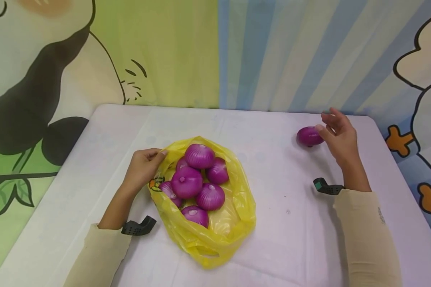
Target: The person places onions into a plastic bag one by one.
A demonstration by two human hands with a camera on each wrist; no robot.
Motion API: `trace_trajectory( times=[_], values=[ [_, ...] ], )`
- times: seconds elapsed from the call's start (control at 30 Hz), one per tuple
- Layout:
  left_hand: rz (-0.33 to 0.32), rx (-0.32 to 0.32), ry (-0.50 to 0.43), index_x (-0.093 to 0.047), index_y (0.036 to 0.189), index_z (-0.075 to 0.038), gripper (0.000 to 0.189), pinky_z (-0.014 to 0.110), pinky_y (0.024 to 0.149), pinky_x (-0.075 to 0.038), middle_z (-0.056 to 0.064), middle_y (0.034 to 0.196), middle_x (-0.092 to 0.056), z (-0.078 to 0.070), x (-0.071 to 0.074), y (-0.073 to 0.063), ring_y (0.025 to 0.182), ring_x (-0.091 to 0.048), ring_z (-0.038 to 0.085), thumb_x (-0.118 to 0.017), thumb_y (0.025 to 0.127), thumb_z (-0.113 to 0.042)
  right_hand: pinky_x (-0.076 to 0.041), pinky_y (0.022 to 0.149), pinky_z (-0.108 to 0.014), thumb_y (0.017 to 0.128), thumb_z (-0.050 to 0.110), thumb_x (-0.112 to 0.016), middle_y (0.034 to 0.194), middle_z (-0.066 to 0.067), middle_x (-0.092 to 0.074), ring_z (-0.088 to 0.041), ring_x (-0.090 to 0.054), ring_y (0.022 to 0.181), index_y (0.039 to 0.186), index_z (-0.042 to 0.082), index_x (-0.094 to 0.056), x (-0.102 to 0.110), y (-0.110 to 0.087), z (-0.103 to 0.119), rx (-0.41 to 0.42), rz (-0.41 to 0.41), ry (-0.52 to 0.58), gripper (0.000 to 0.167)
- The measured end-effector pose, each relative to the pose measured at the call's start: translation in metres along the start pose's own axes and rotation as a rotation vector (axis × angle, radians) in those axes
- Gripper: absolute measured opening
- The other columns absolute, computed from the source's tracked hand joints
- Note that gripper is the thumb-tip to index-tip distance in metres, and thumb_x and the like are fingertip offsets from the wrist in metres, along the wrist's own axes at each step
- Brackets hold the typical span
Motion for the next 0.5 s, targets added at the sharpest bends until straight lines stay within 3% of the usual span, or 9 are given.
trace_trajectory(
  times=[0.13, 0.23, 0.37, 0.5],
  values=[
    [0.001, 0.003, -0.002, -0.073, 0.107, -0.006, 0.039, 0.035, 0.065, -0.051, 0.004, 0.08, -0.072, 0.0, 0.0, 0.0, 0.074, -0.065, 0.019, -0.058, 0.097, -0.04, -0.017, 0.111, -0.021, 0.098, 0.026, -0.059, 0.154, 0.0, -0.035, -0.012, -0.024, 0.143, 0.156, 0.03, -0.019, -0.005, 0.002, -0.008, -0.089, 0.108, -0.085, 0.071],
    [0.001, -0.004, -0.008, -0.073, 0.107, -0.005, 0.038, 0.035, 0.065, -0.052, 0.005, 0.079, -0.072, -0.001, 0.001, -0.001, 0.074, -0.065, 0.02, -0.058, 0.098, -0.039, -0.01, 0.115, -0.036, 0.097, 0.031, -0.059, 0.16, -0.002, -0.02, -0.015, -0.01, 0.147, 0.157, 0.033, -0.011, -0.009, 0.005, -0.011, -0.13, 0.167, -0.109, 0.077],
    [-0.004, -0.012, -0.008, -0.073, 0.106, -0.005, 0.037, 0.035, 0.064, -0.052, 0.005, 0.079, -0.072, -0.002, 0.001, 0.0, 0.073, -0.065, 0.02, -0.058, 0.098, -0.038, -0.01, 0.112, -0.056, 0.094, 0.04, -0.063, 0.163, -0.006, -0.004, -0.025, 0.003, 0.147, 0.157, 0.034, -0.002, -0.014, 0.008, -0.015, -0.178, 0.222, -0.176, 0.088],
    [-0.007, -0.015, -0.007, -0.073, 0.105, -0.005, 0.037, 0.035, 0.064, -0.052, 0.005, 0.078, -0.071, -0.001, 0.001, 0.0, 0.072, -0.064, 0.02, -0.058, 0.098, -0.037, -0.016, 0.105, -0.067, 0.088, 0.045, -0.068, 0.162, -0.013, 0.004, -0.039, 0.004, 0.145, 0.157, 0.032, 0.003, -0.018, 0.012, -0.018, -0.196, 0.247, -0.261, 0.1]
  ],
)
Point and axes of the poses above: each hand's wrist, its own y-axis towards the middle knuckle, its own x-axis out of the back of the hand, z = x × y, the point moved 4 cm from there along y, towards the middle knuckle
